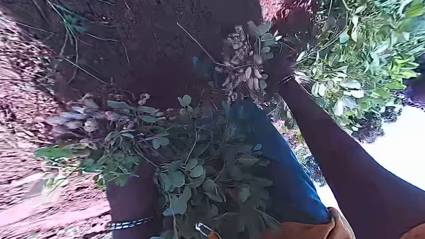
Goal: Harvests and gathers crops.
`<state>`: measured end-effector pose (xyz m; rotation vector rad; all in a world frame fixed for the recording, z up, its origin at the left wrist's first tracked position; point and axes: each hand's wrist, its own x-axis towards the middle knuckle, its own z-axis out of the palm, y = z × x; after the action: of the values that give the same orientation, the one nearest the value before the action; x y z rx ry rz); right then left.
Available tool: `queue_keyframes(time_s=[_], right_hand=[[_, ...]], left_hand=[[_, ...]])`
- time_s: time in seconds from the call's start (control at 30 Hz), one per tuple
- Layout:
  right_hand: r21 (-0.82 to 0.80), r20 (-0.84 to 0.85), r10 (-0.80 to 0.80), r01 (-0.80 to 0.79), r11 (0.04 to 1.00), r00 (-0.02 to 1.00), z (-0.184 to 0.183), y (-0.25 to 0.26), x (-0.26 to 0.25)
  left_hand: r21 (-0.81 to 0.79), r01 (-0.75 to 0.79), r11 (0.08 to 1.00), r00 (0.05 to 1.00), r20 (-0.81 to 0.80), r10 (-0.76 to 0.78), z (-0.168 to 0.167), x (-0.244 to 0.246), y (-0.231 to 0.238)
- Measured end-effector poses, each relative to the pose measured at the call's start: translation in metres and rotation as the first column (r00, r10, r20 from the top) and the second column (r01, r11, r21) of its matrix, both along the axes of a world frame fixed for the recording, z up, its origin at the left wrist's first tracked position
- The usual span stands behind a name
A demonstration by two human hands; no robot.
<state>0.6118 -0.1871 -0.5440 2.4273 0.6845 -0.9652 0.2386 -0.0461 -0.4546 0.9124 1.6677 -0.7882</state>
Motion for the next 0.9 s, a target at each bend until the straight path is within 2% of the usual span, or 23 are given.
queue_keyframes(time_s=[0.07,0.1,0.2,0.27,0.3,0.37,0.4,0.47,0.53,0.6,0.63,0.7,0.77,0.8,0.87,0.9], right_hand=[[-0.145,-0.031,0.047,-0.051,0.988,0.998,-0.017,-0.016,-0.008],[-0.227,-0.025,0.022,-0.027,0.974,0.999,-0.032,-0.022,-0.005],[-0.419,0.155,-0.091,0.149,0.895,0.984,-0.079,-0.047,0.027],[-0.363,0.319,-0.111,0.230,0.903,0.941,-0.105,-0.088,0.050],[-0.309,0.369,-0.110,0.233,0.922,0.923,-0.111,-0.107,0.052],[-0.463,0.203,-0.211,0.284,0.840,0.956,-0.090,-0.078,0.055],[-0.493,0.143,-0.238,0.278,0.825,0.961,-0.078,-0.057,0.051],[-0.488,0.010,-0.215,0.192,0.851,0.977,-0.052,-0.027,0.027],[-0.482,-0.147,-0.115,0.030,0.876,0.983,-0.035,-0.028,0.004],[-0.516,-0.267,-0.088,-0.065,0.854,0.960,0.005,-0.030,-0.018],[-0.501,-0.231,-0.156,0.020,0.865,0.960,0.028,-0.036,-0.025],[-0.421,-0.113,-0.307,0.235,0.876,0.945,0.047,-0.054,-0.026],[-0.384,-0.042,-0.258,0.223,0.896,0.965,0.034,-0.066,-0.009],[-0.408,-0.060,-0.171,0.132,0.903,0.983,0.021,-0.061,0.003],[-0.471,-0.085,0.036,-0.072,0.879,0.996,-0.007,-0.052,0.033],[-0.468,-0.059,0.056,-0.077,0.880,0.997,-0.018,-0.049,0.047]], left_hand=[[0.021,-0.111,0.994,0.994,-0.020,0.112,-0.001,0.006,0.004],[0.032,-0.188,0.982,0.981,-0.033,0.189,0.001,0.012,0.008],[0.054,-0.306,0.951,0.951,-0.027,0.308,0.002,0.012,0.009],[0.078,-0.305,0.949,0.952,0.008,0.305,0.000,0.002,0.004],[0.074,-0.253,0.965,0.968,0.015,0.252,0.000,-0.003,0.002],[0.037,-0.090,0.995,0.996,0.011,0.090,0.006,-0.009,0.001],[0.035,-0.061,0.997,0.998,0.026,0.061,0.006,-0.010,0.002],[0.058,-0.116,0.992,0.992,0.056,0.113,0.008,-0.006,0.004],[0.070,-0.199,0.978,0.980,0.047,0.196,0.010,-0.003,0.004],[0.057,-0.174,0.983,0.984,0.044,0.172,0.009,-0.005,0.002],[0.040,-0.147,0.988,0.989,0.042,0.145,0.010,-0.005,-0.001],[0.015,-0.076,0.997,0.997,0.019,0.076,0.009,-0.003,0.000],[-0.028,0.052,0.998,0.998,-0.016,-0.052,0.011,0.000,0.002],[-0.040,0.121,0.992,0.993,-0.008,-0.121,0.011,0.001,0.005],[-0.023,0.149,0.988,0.988,-0.024,-0.150,0.009,0.000,0.003],[-0.017,0.122,0.992,0.992,-0.044,-0.122,0.010,0.001,0.003]])
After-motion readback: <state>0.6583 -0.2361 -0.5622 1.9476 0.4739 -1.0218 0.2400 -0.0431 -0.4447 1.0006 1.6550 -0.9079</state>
